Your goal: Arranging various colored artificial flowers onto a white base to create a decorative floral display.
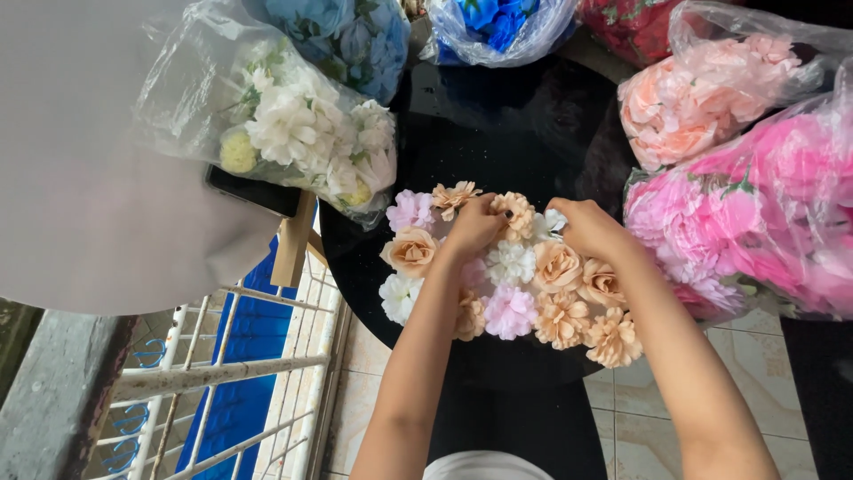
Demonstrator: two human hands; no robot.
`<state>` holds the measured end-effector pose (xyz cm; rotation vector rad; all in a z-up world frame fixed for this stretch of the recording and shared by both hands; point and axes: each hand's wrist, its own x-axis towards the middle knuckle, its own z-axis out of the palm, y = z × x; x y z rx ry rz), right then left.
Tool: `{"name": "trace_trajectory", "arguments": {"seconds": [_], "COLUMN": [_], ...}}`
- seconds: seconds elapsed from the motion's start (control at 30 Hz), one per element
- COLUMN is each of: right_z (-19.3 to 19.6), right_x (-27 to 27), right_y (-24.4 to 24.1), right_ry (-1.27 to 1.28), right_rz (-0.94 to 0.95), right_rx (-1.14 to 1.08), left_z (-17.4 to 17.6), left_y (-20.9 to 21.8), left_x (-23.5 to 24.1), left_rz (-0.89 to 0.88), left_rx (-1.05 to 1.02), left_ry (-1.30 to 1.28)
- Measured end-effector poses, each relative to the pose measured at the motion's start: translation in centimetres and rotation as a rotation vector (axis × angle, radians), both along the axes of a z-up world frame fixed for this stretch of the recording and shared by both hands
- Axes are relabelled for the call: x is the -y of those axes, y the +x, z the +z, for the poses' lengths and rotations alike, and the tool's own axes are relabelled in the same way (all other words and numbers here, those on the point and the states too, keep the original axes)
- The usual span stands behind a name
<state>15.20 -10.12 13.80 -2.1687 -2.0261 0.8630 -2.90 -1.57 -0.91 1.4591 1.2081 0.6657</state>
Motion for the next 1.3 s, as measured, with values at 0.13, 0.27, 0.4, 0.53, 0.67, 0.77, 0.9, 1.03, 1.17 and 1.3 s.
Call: {"name": "trace_trajectory", "arguments": {"seconds": [0.13,0.27,0.4,0.53,0.67,0.77,0.9,1.03,1.17,1.3], "right_z": [-1.6,-3.2,-0.2,-0.9,-2.3,-4.0,-5.2,-6.6,-5.6,-5.1], "right_x": [-0.2,0.8,5.6,10.5,12.4,12.6,12.6,12.6,11.9,11.5], "right_y": [0.8,2.9,2.1,-1.0,-4.3,-4.7,-4.0,-2.9,-2.2,-0.5], "right_ry": [0.011,0.260,0.587,0.604,0.591,0.614,0.675,0.671,0.673,0.747], "right_rz": [-0.008,0.030,0.002,0.012,0.016,0.005,-0.007,-0.029,-0.047,-0.050], "right_rx": [-0.010,0.083,0.182,0.191,0.266,0.380,0.451,0.390,0.268,0.238], "left_z": [1.5,2.6,4.1,3.7,0.1,1.1,2.0,2.7,-0.2,0.1], "left_y": [1.2,2.1,2.2,2.0,1.0,0.3,-0.4,-1.2,0.6,1.4], "left_x": [1.2,2.4,2.7,2.1,0.3,0.4,0.3,0.6,0.4,0.2], "left_rz": [-0.082,-0.088,-0.074,-0.088,-0.115,-0.158,-0.091,-0.031,-0.055,-0.094], "left_rx": [-0.248,-0.322,-0.351,-0.330,-0.293,-0.279,-0.243,-0.199,-0.275,-0.356], "left_ry": [0.119,0.167,0.165,0.158,0.167,0.140,0.055,-0.010,0.091,0.200]}}
